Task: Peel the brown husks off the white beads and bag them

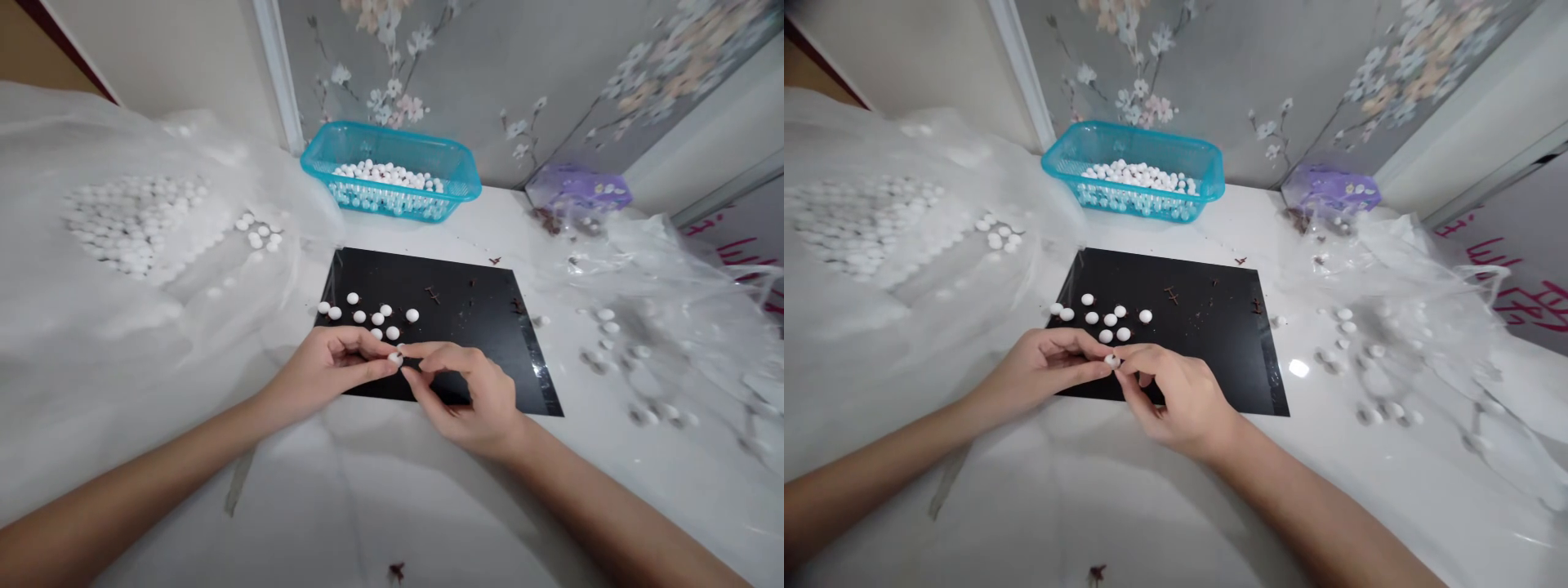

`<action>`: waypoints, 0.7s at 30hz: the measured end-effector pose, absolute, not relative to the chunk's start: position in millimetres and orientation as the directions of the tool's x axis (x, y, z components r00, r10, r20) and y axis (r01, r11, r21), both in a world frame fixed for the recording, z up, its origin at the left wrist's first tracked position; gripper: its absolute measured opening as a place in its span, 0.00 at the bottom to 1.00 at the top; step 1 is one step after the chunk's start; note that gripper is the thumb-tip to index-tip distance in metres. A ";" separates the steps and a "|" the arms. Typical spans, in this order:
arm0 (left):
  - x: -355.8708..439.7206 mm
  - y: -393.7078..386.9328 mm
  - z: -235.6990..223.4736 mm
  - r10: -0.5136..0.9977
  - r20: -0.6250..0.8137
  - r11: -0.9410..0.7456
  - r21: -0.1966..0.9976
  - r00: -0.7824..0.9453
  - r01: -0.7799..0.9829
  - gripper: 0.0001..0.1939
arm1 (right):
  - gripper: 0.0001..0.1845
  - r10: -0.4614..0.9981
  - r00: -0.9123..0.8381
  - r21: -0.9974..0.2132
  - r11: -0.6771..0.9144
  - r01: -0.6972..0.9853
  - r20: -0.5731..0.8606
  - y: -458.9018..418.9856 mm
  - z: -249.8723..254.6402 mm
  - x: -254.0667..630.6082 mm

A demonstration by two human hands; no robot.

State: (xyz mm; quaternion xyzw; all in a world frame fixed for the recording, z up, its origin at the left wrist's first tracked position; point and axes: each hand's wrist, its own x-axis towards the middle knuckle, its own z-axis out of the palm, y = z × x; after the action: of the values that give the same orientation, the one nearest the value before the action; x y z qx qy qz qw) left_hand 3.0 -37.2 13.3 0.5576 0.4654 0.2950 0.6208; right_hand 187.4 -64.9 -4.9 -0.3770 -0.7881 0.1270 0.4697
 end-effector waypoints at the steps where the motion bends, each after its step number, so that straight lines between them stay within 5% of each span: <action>1: 2.7 -37.1 13.7 0.885 -0.253 0.210 0.966 0.390 0.150 0.08 | 0.14 0.704 -0.282 -0.548 0.695 0.466 0.652 -64.6 -5.2 187.7; 21: 1.4 -36.2 12.1 0.861 -0.247 0.205 0.969 0.445 0.141 0.05 | 0.09 0.708 -0.433 -0.565 0.706 0.427 0.558 -61.3 -8.8 193.1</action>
State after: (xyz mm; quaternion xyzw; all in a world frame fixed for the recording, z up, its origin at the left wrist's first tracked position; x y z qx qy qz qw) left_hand 1.4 -36.2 12.1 0.5633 0.4445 0.2828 0.6365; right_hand 193.1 -61.3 -8.8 -0.3423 -0.8286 0.1725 0.4079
